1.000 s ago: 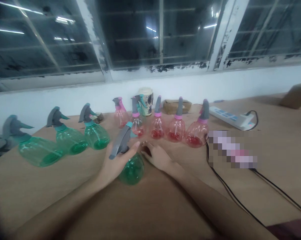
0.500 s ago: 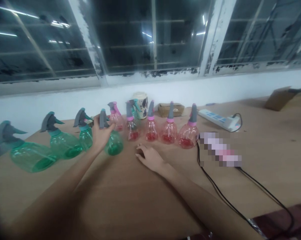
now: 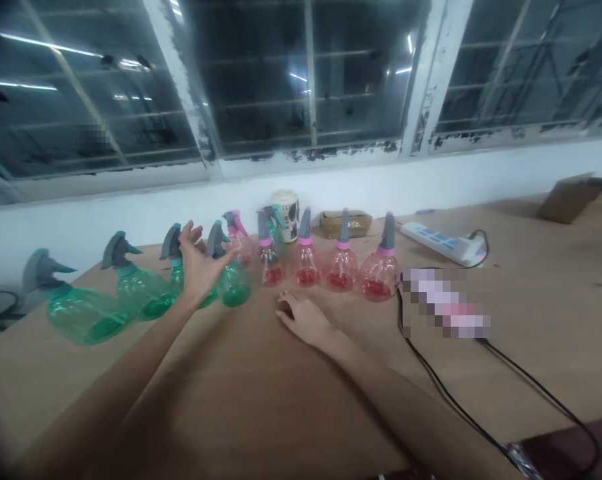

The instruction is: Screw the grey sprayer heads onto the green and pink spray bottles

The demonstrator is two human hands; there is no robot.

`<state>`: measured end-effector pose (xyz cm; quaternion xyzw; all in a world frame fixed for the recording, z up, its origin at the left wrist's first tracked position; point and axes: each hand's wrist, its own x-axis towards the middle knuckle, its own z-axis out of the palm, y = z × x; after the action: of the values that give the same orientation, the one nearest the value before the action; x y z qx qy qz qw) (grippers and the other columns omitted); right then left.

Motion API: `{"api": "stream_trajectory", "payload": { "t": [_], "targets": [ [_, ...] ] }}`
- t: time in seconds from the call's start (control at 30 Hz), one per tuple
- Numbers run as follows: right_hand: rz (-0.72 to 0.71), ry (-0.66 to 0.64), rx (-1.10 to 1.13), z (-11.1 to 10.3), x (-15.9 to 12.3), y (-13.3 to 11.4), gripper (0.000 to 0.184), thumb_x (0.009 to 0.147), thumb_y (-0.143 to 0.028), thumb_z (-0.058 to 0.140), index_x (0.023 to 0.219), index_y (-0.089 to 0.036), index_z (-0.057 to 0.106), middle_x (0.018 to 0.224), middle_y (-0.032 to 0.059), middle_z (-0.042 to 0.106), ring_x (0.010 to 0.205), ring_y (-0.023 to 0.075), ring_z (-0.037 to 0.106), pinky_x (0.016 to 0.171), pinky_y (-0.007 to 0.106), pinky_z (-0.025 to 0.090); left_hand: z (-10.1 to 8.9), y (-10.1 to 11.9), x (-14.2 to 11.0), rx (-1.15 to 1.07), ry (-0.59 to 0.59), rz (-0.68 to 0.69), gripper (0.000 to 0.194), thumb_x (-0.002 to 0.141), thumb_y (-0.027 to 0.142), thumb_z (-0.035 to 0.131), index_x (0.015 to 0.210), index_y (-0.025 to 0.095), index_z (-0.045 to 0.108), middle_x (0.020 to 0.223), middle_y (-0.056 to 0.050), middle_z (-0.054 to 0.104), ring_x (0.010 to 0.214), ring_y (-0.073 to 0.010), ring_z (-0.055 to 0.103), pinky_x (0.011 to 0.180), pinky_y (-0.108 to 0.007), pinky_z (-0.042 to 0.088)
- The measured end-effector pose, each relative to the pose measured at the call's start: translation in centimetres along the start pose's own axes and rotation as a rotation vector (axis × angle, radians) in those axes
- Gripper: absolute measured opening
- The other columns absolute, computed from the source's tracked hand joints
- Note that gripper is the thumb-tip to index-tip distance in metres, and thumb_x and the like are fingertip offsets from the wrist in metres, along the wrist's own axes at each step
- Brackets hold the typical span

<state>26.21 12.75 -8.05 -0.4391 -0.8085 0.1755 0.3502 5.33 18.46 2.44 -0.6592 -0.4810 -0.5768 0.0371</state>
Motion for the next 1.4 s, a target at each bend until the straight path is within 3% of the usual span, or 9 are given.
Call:
{"api": "stream_trajectory", "payload": {
  "t": [0.23, 0.47, 0.6, 0.67, 0.77, 0.93, 1.1, 1.2, 1.4],
  "targets": [
    [0.0, 0.003, -0.01, 0.0, 0.1, 0.0, 0.023, 0.084, -0.026, 0.05, 0.104, -0.017, 0.055, 0.111, 0.0086, 0.061, 0.1, 0.0187, 0.058, 0.089, 0.033, 0.044, -2.4, 2.9, -2.3, 0.09, -0.01, 0.08, 0.086, 0.064, 0.029, 0.071, 0.132, 0.018, 0.022, 0.129, -0.016, 0.035, 0.123, -0.0291, 0.035, 0.1, -0.046, 0.036],
    [0.003, -0.009, -0.006, 0.1, 0.1, 0.0, 0.024, 0.084, -0.025, 0.05, 0.106, -0.017, 0.055, 0.11, 0.0086, 0.061, 0.102, 0.019, 0.058, 0.089, 0.034, 0.044, -2.3, 5.6, -4.0, 0.26, 0.034, 0.258, 0.044, 0.074, 0.027, 0.06, 0.113, 0.019, 0.041, 0.115, -0.012, 0.041, 0.115, -0.0268, 0.039, 0.096, -0.044, 0.038],
    [0.011, -0.007, -0.008, 0.1, 0.1, 0.0, 0.024, 0.084, -0.024, 0.05, 0.106, -0.018, 0.055, 0.11, 0.0083, 0.061, 0.102, 0.019, 0.058, 0.089, 0.034, 0.043, -1.6, 4.1, -5.5, 0.405, -0.003, 0.176, 0.035, 0.072, 0.033, 0.061, 0.097, 0.015, 0.046, 0.1, -0.012, 0.043, 0.103, -0.031, 0.044, 0.085, -0.047, 0.043],
    [0.013, -0.012, -0.008, 0.0, 0.1, 0.0, 0.024, 0.083, -0.024, 0.05, 0.106, -0.018, 0.055, 0.11, 0.0084, 0.061, 0.101, 0.019, 0.058, 0.089, 0.034, 0.044, -1.4, 2.6, -6.4, 0.458, -0.139, 0.192, 0.022, 0.076, 0.03, 0.057, 0.091, 0.017, 0.048, 0.094, -0.011, 0.044, 0.097, -0.03, 0.048, 0.076, -0.044, 0.046],
    [0.011, -0.01, -0.008, -0.2, 0.1, -0.1, 0.023, 0.083, -0.025, 0.051, 0.105, -0.018, 0.055, 0.111, 0.0078, 0.061, 0.102, 0.0191, 0.057, 0.088, 0.033, 0.044, -1.2, 0.7, -7.2, 0.477, -0.234, 0.202, 0.013, 0.077, 0.025, 0.053, 0.087, 0.018, 0.05, 0.09, -0.009, 0.045, 0.089, -0.0279, 0.051, 0.07, -0.04, 0.048],
    [0.013, -0.018, -0.007, -0.2, 0.2, -0.2, 0.023, 0.084, -0.024, 0.05, 0.105, -0.018, 0.055, 0.112, 0.0082, 0.06, 0.102, 0.0189, 0.058, 0.088, 0.033, 0.044, -0.7, -0.3, -7.0, 0.432, -0.255, 0.176, 0.009, 0.078, 0.023, 0.051, 0.086, 0.018, 0.051, 0.089, -0.01, 0.046, 0.089, -0.029, 0.051, 0.072, -0.042, 0.046],
    [0.01, -0.022, -0.007, -0.2, 0.1, -0.2, 0.024, 0.083, -0.024, 0.05, 0.106, -0.017, 0.054, 0.11, 0.0098, 0.061, 0.102, 0.0193, 0.058, 0.087, 0.033, 0.044, 0.4, 1.4, -6.5, 0.29, -0.282, 0.15, 0.015, 0.079, 0.028, 0.052, 0.09, 0.019, 0.049, 0.092, -0.008, 0.049, 0.091, -0.0249, 0.053, 0.079, -0.04, 0.046],
    [0.004, -0.012, -0.003, -0.3, 0.1, -0.2, 0.024, 0.083, -0.024, 0.05, 0.106, -0.017, 0.054, 0.111, 0.0104, 0.06, 0.103, 0.0197, 0.057, 0.088, 0.034, 0.044, 2.3, 2.7, -5.3, 0.197, -0.236, 0.091, 0.027, 0.08, 0.029, 0.051, 0.105, 0.018, 0.044, 0.101, -0.009, 0.05, 0.095, -0.0223, 0.053, 0.082, -0.038, 0.045],
    [-0.007, -0.014, -0.002, -0.3, 0.2, -0.4, 0.023, 0.083, -0.022, 0.05, 0.105, -0.017, 0.055, 0.11, 0.0095, 0.061, 0.105, 0.0193, 0.056, 0.089, 0.033, 0.044, 7.6, 3.4, -1.0, 0.111, -0.105, -0.088, 0.053, 0.071, 0.03, 0.061, 0.115, 0.011, 0.038, 0.114, -0.018, 0.049, 0.11, -0.0284, 0.047, 0.093, -0.043, 0.037]
  ]
}}
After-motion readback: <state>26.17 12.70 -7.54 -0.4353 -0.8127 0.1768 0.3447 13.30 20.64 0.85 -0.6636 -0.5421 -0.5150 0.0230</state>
